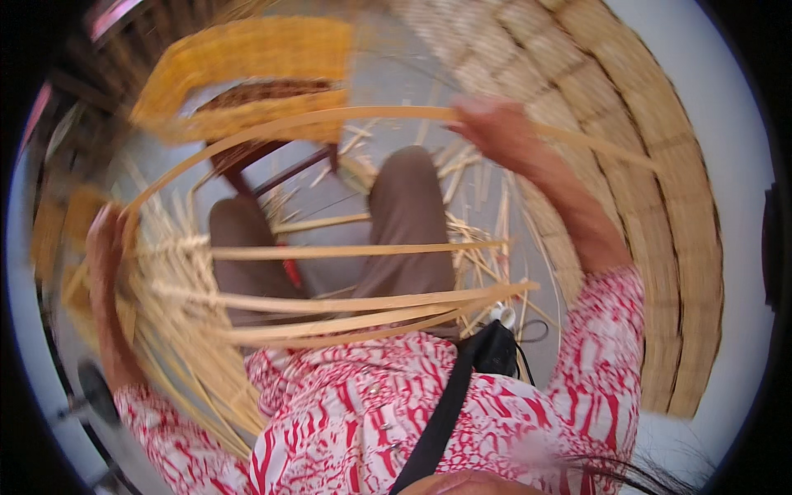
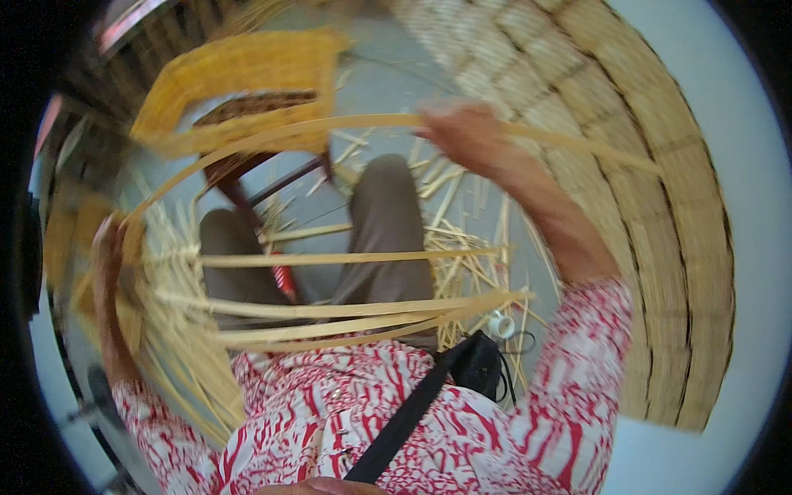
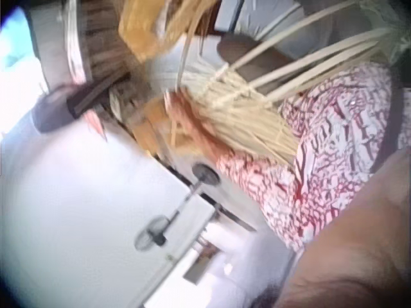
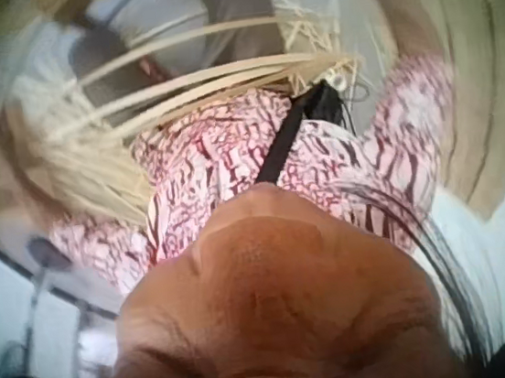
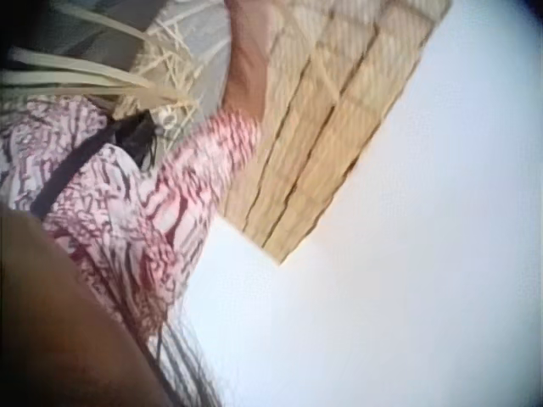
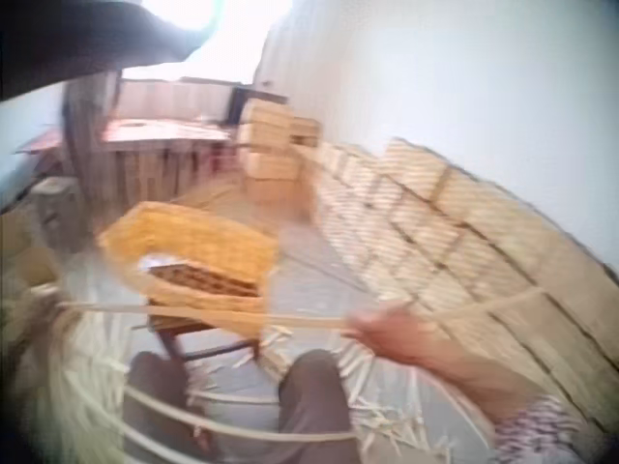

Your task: The person weaves a basket by hand, interlacing thin bamboo strips through a pre-formed frame. They repeatedly pull strips through the structure and adjust the weave to maintain tension.

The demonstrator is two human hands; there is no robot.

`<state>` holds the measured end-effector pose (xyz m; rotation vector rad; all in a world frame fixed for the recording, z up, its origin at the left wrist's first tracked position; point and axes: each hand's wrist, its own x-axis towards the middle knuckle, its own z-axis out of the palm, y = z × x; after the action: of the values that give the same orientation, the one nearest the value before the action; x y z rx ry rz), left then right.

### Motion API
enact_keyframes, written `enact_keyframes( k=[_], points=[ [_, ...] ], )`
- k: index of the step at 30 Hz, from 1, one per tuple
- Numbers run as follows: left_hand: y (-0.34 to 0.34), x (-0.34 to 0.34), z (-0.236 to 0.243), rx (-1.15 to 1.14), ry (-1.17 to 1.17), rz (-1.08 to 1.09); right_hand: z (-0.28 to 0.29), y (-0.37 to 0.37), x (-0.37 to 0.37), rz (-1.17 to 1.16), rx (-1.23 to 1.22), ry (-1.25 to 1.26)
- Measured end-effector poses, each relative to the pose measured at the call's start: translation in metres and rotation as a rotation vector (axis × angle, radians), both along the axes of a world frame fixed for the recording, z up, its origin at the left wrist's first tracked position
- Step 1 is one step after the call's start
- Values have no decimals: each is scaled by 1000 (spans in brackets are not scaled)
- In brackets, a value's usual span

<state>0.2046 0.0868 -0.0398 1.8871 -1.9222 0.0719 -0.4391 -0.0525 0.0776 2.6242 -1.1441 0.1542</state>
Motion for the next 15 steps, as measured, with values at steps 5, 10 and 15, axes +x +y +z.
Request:
enact_keyframes(
  k=[5, 10, 15],
  points=[
    [11, 54, -27, -58, -51, -12, -28, -26, 42, 211, -231, -21],
    [2, 58, -60, 84, 74, 37, -31, -26, 33, 194, -184, -47],
    [1, 46, -41, 93, -29, -41, -37, -22, 21, 138, -101, -74]
  ],
)
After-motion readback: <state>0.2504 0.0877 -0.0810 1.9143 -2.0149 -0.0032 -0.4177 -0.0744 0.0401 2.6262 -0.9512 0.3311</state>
